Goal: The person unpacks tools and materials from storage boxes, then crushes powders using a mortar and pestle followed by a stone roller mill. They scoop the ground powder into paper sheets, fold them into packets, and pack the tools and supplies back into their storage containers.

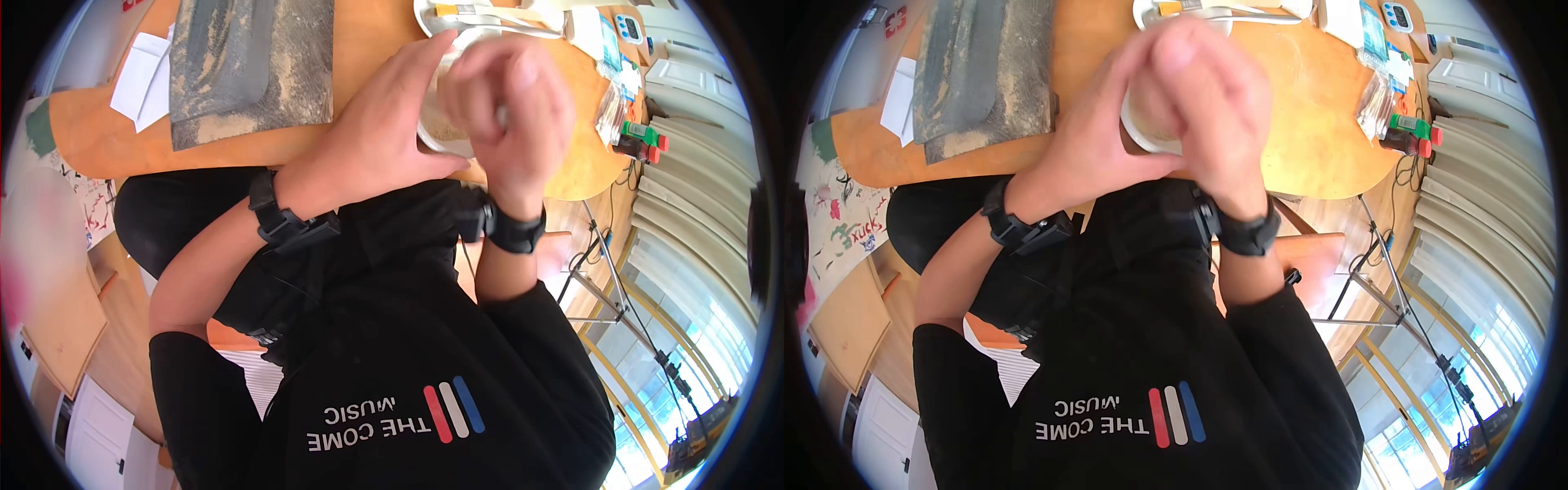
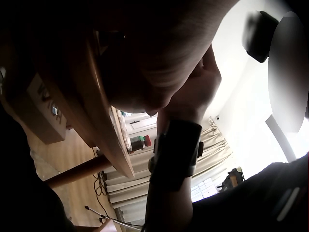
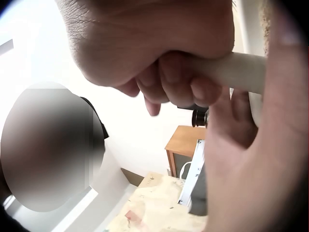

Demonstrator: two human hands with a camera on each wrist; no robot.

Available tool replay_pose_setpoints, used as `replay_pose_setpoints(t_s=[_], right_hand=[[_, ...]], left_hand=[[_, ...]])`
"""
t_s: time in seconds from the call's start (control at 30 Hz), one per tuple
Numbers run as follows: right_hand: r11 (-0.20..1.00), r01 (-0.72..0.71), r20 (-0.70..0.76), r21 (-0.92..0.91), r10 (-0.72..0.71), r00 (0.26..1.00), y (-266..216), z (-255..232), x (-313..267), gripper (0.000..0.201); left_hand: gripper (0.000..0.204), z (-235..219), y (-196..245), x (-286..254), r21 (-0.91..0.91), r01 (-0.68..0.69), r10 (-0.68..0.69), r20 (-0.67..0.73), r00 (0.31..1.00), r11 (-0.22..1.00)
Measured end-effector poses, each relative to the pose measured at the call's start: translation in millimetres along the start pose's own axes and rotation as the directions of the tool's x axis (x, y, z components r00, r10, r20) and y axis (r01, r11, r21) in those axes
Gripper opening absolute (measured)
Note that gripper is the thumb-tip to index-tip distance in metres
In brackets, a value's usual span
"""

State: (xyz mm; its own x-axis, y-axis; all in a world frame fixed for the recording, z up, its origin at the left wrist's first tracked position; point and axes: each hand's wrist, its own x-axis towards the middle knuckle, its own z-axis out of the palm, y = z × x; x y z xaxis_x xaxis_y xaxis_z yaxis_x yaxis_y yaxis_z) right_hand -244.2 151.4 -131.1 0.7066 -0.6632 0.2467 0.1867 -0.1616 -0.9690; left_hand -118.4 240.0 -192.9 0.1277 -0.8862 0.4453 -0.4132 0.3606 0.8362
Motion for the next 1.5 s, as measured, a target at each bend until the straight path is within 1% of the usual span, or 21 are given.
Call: replay_pose_setpoints(t_s=[0.07, 0.17, 0.2, 0.3, 0.37, 0.43, 0.57, 0.67, 0.77, 0.83, 0.9, 0.93, 1.03, 1.07, 1.1, 1.17, 1.2, 1.3, 1.33, 1.43, 1.5], right_hand=[[0.992, -0.052, 0.214, -0.114, 0.076, 0.974, -18, -9, -13, 0.045], [0.975, -0.043, -0.05, -0.218, 0.033, 0.998, -11, -16, -7, 0.028], [0.998, 0.0, -0.082, 0.059, 0.005, 0.997, 2, -15, 1, 0.029], [0.976, -0.093, -0.067, 0.199, 0.108, 0.992, -3, -2, -4, 0.031], [0.98, -0.146, 0.031, 0.135, 0.143, 0.989, -15, -8, -12, 0.032], [0.978, -0.092, -0.019, -0.186, 0.09, 0.996, -21, -12, -10, 0.033], [0.909, 0.064, -0.141, 0.411, -0.006, 0.99, 15, -5, 7, 0.031], [0.991, -0.129, 0.098, 0.037, 0.124, 0.987, -24, -16, -17, 0.03], [0.992, -0.036, -0.156, -0.124, 0.016, 0.988, -10, -16, -5, 0.037], [0.99, 0.069, -0.21, 0.125, -0.042, 0.977, 5, -7, 3, 0.036], [0.998, -0.037, -0.16, 0.059, 0.046, 0.986, -6, 5, -9, 0.036], [0.992, -0.103, 0.037, -0.068, 0.106, 0.994, -21, -6, -17, 0.038], [0.985, -0.136, -0.043, -0.103, 0.132, 0.99, -23, -27, -12, 0.026], [0.978, -0.025, -0.026, 0.208, 0.031, 0.999, 4, -35, -5, 0.025], [0.977, -0.027, -0.026, 0.21, 0.034, 0.999, 3, -25, -5, 0.025], [0.997, -0.019, -0.251, 0.08, 0.039, 0.967, -2, 5, -4, 0.036], [0.994, -0.066, -0.046, -0.084, 0.062, 0.997, -15, -5, -12, 0.035], [0.958, 0.084, 0.166, -0.273, -0.04, 0.985, -22, -19, -5, 0.034], [0.947, -0.006, 0.039, -0.321, 0.02, 0.999, -23, -18, -2, 0.035], [0.97, 0.041, -0.162, 0.242, -0.001, 0.987, 6, -2, 10, 0.037], [0.996, -0.026, 0.023, 0.083, 0.025, 0.999, -12, -7, -3, 0.037]], left_hand=[[0.106, -1, 1, 1, 0.02, -0.003, 0.003, -0.011, 1.0, 1.0], [0.109, 1, 3, -1, 0.009, 0.046, -0.046, -0.008, 0.999, 0.999], [0.109, 0, 0, 2, 0.004, 0.019, -0.019, 0.016, 1.0, 1.0], [0.109, -1, -2, 1, 0.029, 0.003, -0.003, 0.018, 1.0, 1.0], [0.109, -1, -1, 1, 0.026, -0.02, 0.02, -0.002, 1.0, 0.999], [0.11, -2, 3, 0, 0.011, 0.053, -0.053, 0.013, 0.998, 0.999], [0.117, -1, 3, 3, 0.0, 0.109, -0.109, 0.06, 0.992, 0.994], [0.111, -3, 4, 4, -0.003, 0.09, -0.09, 0.055, 0.994, 0.996], [0.112, 0, 4, 2, -0.009, 0.115, -0.115, 0.06, 0.992, 0.993], [0.112, 1, 3, 4, -0.034, 0.145, -0.141, 0.098, 0.985, 0.989], [0.113, -1, 0, 3, 0.033, 0.071, -0.073, 0.058, 0.996, 0.997], [0.112, 0, 1, 4, 0.047, 0.003, -0.004, 0.029, 1.0, 0.999], [0.112, 1, 3, 3, 0.024, 0.054, -0.055, 0.063, 0.996, 0.998], [0.112, 0, 5, 2, 0.016, 0.075, -0.076, 0.073, 0.994, 0.997], [0.112, 1, 5, 2, 0.016, 0.077, -0.078, 0.074, 0.994, 0.997], [0.113, 1, 0, 3, -0.011, 0.081, -0.08, 0.082, 0.993, 0.997], [0.114, 2, -3, 3, -0.02, 0.08, -0.078, 0.095, 0.992, 0.997], [0.114, 3, 0, 1, -0.043, 0.119, -0.115, 0.078, 0.99, 0.992], [0.113, 1, 2, 2, 0.054, 0.046, -0.05, 0.073, 0.996, 0.997], [0.113, 2, 2, 1, 0.011, 0.051, -0.051, 0.043, 0.998, 0.999], [0.113, -1, 1, 2, -0.003, 0.057, -0.057, 0.037, 0.998, 0.998]])
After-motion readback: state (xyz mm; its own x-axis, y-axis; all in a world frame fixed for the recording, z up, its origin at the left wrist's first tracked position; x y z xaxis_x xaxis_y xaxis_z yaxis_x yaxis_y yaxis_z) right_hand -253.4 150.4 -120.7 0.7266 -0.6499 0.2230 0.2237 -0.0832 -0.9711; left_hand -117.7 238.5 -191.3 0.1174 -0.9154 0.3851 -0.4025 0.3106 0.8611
